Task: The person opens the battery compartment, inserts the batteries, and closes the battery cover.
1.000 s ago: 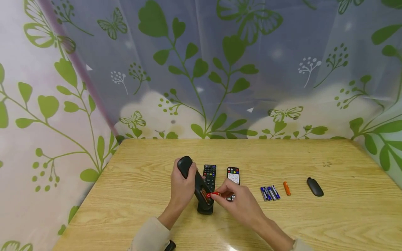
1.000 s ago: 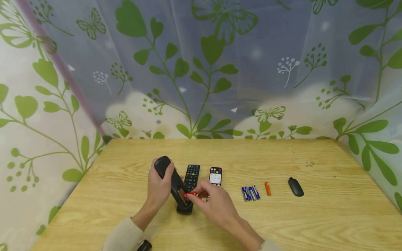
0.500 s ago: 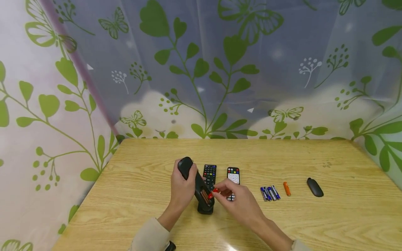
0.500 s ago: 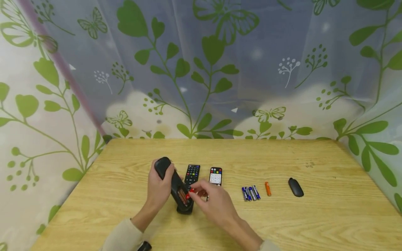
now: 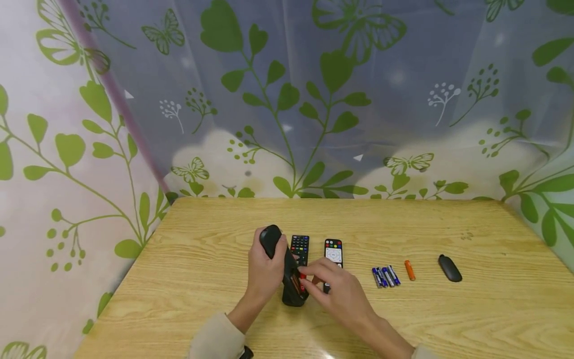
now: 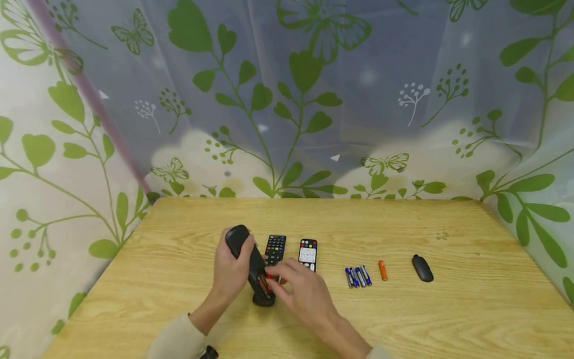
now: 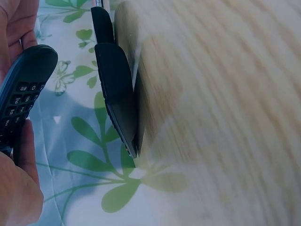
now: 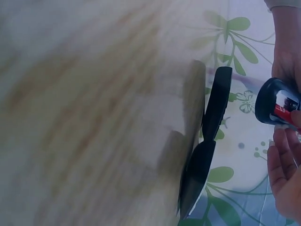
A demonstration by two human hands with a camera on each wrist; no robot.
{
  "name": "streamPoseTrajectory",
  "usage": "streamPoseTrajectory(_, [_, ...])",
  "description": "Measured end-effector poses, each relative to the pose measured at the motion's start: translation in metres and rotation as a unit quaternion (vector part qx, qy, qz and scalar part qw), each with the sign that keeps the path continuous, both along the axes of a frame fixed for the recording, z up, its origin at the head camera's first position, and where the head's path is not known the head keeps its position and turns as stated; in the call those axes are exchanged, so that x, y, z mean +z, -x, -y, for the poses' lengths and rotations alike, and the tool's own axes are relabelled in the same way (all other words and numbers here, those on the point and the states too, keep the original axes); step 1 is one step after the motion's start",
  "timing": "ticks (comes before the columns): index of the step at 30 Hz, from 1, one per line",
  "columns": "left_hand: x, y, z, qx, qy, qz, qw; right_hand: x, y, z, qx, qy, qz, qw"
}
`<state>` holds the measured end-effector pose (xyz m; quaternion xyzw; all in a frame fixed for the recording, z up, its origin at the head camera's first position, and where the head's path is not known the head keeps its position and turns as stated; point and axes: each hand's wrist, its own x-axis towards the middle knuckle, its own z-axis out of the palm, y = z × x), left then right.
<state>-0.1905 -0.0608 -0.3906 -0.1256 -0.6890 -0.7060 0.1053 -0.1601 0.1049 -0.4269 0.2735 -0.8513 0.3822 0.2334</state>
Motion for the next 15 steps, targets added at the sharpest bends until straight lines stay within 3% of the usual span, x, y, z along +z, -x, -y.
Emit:
streamPoseTrajectory(5, [0.007, -0.006, -0.002, 0.001, -0.004, 0.006, 1.0000, -0.003, -0.001, 0.002, -0.010, 0.006, -0.007, 0.9999])
streamPoseTrajectory(11, [-0.008, 0.004, -0.003, 0.011, -0.034, 0.012, 0.9993, 0.001, -0.005, 0.007, -0.033, 0.041, 0.061, 0.9967])
streamPoseTrajectory(15, [-0.015, 0.008, -0.004, 0.015, -0.041, 0.004, 0.9990, 0.006, -0.005, 0.011, -0.056, 0.095, 0.109, 0.9879])
